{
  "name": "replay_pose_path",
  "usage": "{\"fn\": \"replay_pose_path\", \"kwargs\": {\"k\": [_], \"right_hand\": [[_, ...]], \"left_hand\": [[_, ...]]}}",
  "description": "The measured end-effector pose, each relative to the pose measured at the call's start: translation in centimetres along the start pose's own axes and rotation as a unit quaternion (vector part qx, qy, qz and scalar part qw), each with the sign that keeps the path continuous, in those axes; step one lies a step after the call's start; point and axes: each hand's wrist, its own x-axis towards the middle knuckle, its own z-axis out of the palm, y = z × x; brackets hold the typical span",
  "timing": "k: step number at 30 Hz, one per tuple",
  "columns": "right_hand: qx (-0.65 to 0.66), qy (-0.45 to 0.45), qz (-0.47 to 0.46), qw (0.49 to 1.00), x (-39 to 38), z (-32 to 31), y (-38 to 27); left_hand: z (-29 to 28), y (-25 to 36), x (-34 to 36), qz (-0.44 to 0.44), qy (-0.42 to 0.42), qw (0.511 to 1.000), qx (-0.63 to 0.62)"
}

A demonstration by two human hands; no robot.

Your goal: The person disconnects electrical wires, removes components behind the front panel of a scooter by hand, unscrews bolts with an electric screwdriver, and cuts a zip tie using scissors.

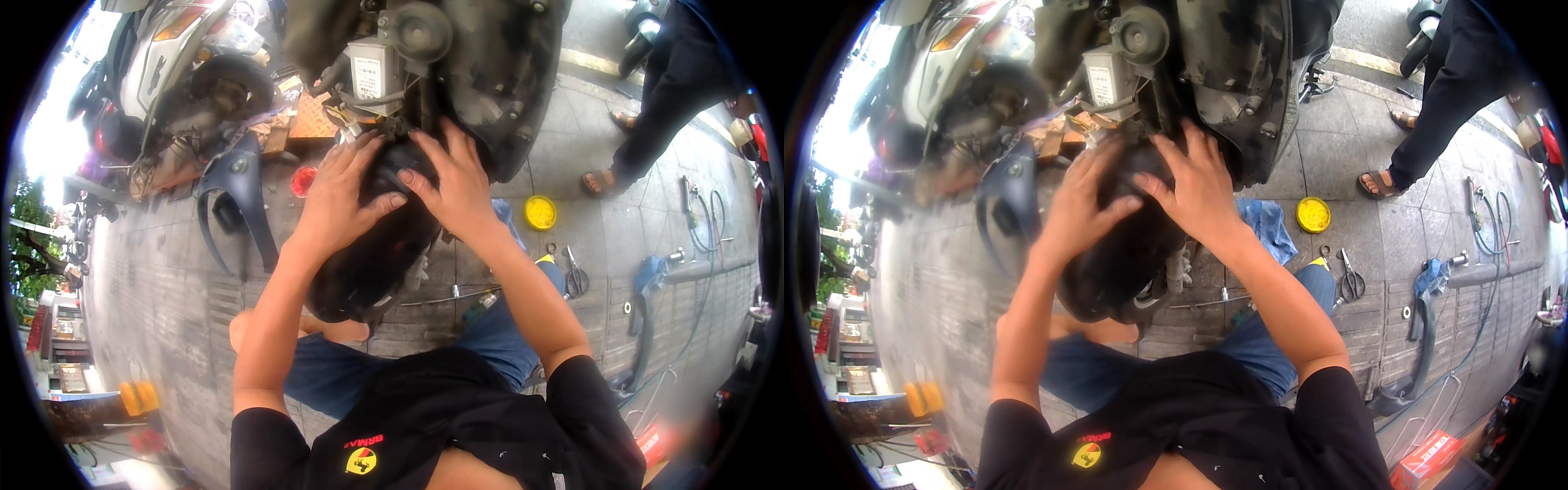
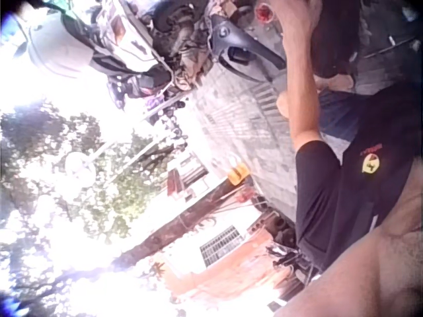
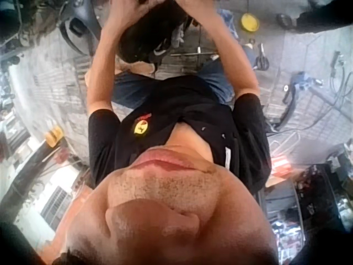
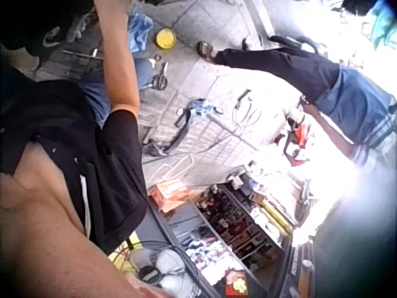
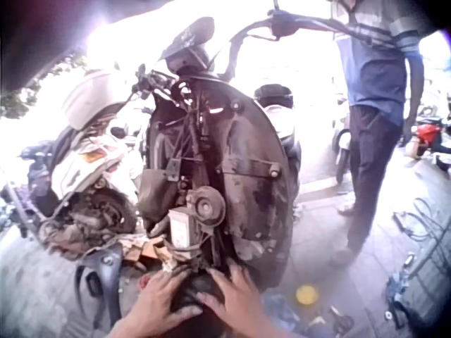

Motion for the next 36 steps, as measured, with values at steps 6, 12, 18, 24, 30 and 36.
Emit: {"fn": "replay_pose_path", "kwargs": {"k": [6,12,18,24,30,36], "right_hand": [[-0.034,-0.079,0.038,0.996,-0.1,-0.3,-0.1],[-0.009,-0.126,0.059,0.99,0.5,-1.1,-0.3],[-0.018,-0.101,0.012,0.995,0.2,-0.8,0.2],[0.1,-0.05,0.031,0.993,-1.1,-3.6,0.6],[0.194,0.007,0.107,0.975,-2.9,-4.0,2.8],[0.194,0.042,0.057,0.978,-0.3,0.2,2.8]], "left_hand": [[0.2,-0.3,0.2,0.03,0.007,0.999,0.033],[0.5,-0.2,0.1,0.03,0.021,0.999,0.012],[0.2,-0.1,0.2,0.029,0.006,0.999,0.021],[-3.9,0.2,-4.0,-0.067,0.021,0.997,-0.03],[-7.1,-2.4,-16.1,-0.388,0.28,0.86,-0.177],[-7.1,4.5,-16.9,-0.448,0.304,0.818,-0.196]]}}
